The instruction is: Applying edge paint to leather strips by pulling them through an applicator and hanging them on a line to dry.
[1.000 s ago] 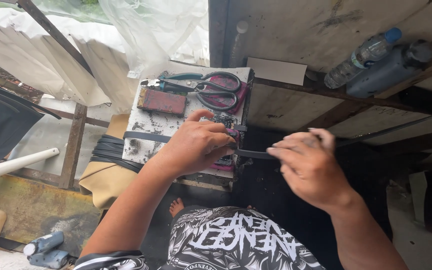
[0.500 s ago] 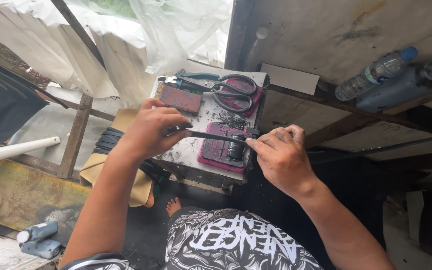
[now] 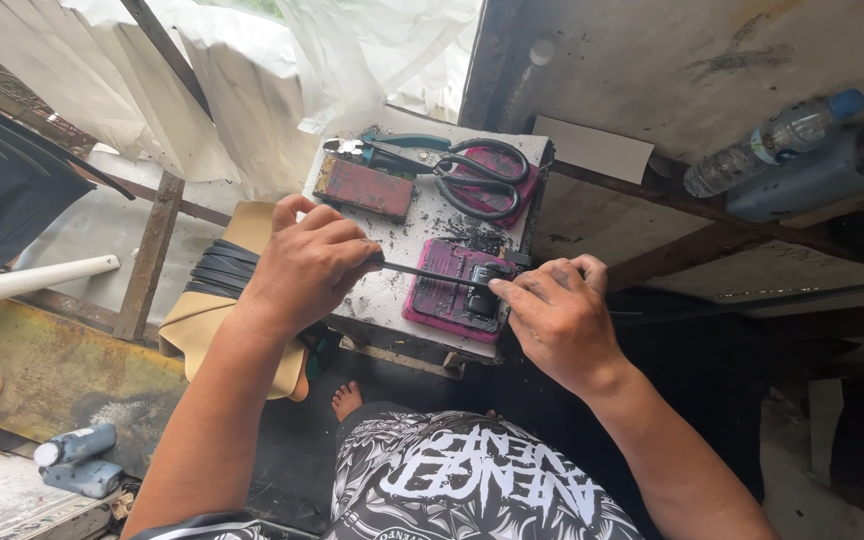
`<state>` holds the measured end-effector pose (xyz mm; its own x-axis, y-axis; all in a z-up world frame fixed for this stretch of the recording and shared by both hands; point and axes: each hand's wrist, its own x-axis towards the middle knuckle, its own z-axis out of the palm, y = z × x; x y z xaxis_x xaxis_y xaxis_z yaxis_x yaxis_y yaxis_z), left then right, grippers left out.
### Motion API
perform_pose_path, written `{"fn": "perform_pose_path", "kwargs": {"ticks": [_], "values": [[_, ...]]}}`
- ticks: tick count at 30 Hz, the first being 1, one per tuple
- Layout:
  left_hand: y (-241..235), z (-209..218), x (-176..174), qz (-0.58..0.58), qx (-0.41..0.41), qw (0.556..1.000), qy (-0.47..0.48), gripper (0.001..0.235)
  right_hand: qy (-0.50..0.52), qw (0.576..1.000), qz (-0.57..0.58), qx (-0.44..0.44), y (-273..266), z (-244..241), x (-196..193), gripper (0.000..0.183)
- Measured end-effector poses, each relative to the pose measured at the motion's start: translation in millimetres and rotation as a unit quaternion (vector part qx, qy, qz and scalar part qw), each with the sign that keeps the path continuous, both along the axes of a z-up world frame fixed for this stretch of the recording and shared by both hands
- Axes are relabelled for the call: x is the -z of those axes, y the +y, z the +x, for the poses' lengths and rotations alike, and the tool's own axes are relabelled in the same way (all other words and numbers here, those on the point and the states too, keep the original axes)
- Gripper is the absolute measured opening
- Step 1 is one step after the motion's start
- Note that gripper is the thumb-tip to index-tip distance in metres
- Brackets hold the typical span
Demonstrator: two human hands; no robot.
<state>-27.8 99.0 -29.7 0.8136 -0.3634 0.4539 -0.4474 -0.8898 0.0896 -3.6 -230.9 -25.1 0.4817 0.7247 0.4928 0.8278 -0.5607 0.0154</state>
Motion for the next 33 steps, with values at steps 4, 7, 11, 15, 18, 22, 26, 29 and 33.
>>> {"fn": "perform_pose_path", "kwargs": {"ticks": [4, 7, 11, 15, 18, 22, 26, 29, 33], "values": [[-16, 4, 3, -0.013, 0.035, 0.999, -0.004, 0.01, 0.005, 1.0, -0.004, 0.023, -18, -5, -2, 0.025], [-32, 8, 4, -0.018, 0.061, 0.998, -0.011, 0.011, -0.001, 0.999, 0.014, 0.043, -33, -11, -2, 0.026], [-52, 15, 5, -0.024, 0.087, 0.996, -0.021, 0.013, -0.002, 0.998, 0.012, 0.056, -56, -17, -2, 0.024], [-72, 18, 0, -0.032, 0.109, 0.993, -0.014, 0.013, -0.004, 0.996, 0.015, 0.092, -74, -26, 1, 0.024], [-83, 21, -2, -0.03, 0.138, 0.99, -0.012, 0.014, 0.0, 0.993, 0.019, 0.116, -87, -32, 2, 0.022], [-98, 24, 1, -0.027, 0.15, 0.988, -0.005, 0.013, 0.018, 0.991, 0.013, 0.131, -101, -39, 3, 0.021], [-107, 29, 1, -0.036, 0.161, 0.986, 0.024, 0.012, 0.056, 0.985, 0.036, 0.157, -110, -38, 10, 0.021], [-111, 30, -7, -0.051, 0.166, 0.983, 0.057, 0.013, 0.111, 0.98, 0.049, 0.159, -113, -32, 4, 0.019], [-113, 28, -29, -0.077, 0.166, 0.977, 0.105, 0.012, 0.18, 0.972, 0.074, 0.128, -102, -25, -11, 0.02]]}}
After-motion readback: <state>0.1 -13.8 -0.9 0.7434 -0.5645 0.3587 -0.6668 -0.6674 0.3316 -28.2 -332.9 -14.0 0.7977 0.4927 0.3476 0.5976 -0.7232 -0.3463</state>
